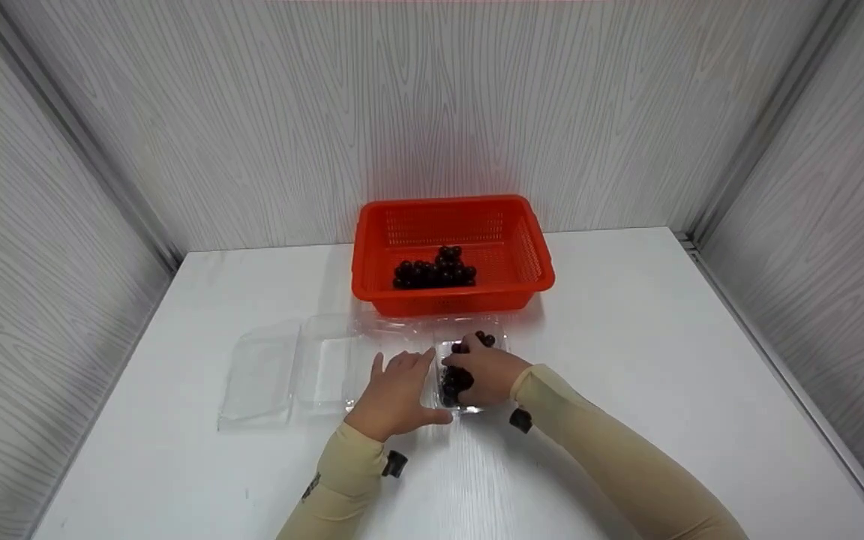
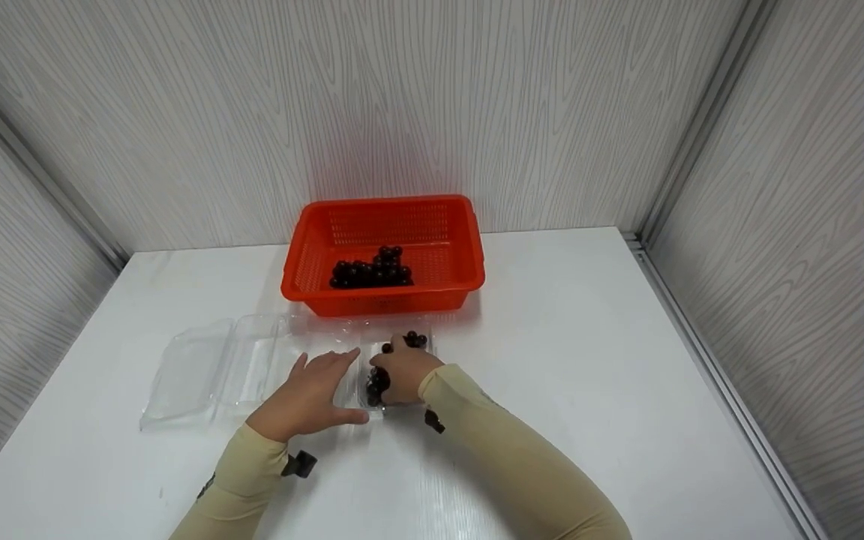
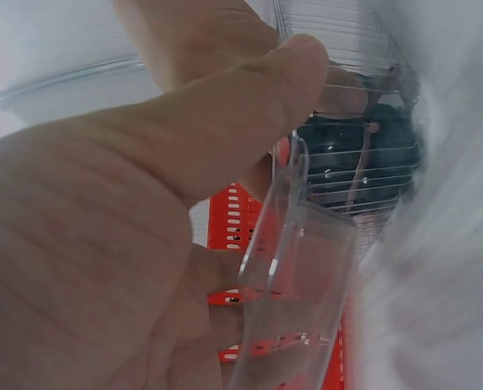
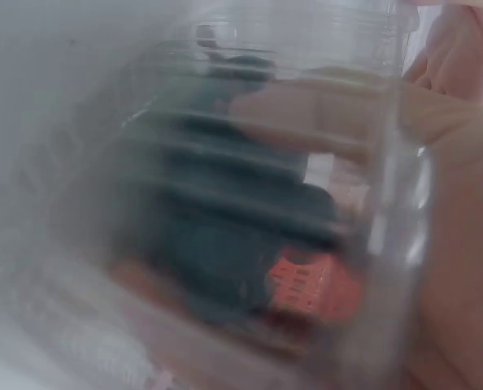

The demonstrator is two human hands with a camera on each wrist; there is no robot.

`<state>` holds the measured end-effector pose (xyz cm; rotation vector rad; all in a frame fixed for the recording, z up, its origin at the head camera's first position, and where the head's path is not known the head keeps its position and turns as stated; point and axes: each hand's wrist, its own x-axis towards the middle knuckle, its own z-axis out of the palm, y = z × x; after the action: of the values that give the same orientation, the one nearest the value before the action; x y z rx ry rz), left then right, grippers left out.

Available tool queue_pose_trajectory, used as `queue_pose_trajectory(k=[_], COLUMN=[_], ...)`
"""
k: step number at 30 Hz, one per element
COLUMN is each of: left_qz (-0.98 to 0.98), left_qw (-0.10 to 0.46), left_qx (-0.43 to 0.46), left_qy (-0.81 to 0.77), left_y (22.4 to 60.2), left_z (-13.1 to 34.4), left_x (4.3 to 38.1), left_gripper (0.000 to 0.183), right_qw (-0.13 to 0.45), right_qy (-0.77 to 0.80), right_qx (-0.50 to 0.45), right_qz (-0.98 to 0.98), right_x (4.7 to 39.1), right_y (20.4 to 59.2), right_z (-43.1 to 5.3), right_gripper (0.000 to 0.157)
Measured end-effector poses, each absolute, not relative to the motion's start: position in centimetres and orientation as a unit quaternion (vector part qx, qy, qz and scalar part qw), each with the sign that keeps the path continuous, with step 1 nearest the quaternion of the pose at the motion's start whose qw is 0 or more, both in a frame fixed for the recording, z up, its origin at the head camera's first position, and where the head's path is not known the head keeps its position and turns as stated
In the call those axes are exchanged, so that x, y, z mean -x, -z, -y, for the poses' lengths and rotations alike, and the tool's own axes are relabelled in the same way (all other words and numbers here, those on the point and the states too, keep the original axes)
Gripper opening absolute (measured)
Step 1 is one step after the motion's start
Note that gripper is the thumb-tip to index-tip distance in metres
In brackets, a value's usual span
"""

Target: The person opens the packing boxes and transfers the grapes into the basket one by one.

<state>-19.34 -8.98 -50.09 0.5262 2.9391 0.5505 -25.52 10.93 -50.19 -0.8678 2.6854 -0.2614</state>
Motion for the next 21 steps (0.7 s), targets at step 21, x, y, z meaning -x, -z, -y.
queue_pose_trajectory(k=[21], left_qz=[-0.968], left_qw=[0.065], left_qx=[-0.163], left_qy=[-0.179], left_y=[49.96], left_z=[8.81], left_x=[19.32], left_gripper=[0.104], right_qw=[0.111], right_qy=[0.143], right_qx=[0.292], right_qz=[-0.939], right_x=[25.31], right_y=[50.85], right_z=[-10.76], right_gripper=[0.039])
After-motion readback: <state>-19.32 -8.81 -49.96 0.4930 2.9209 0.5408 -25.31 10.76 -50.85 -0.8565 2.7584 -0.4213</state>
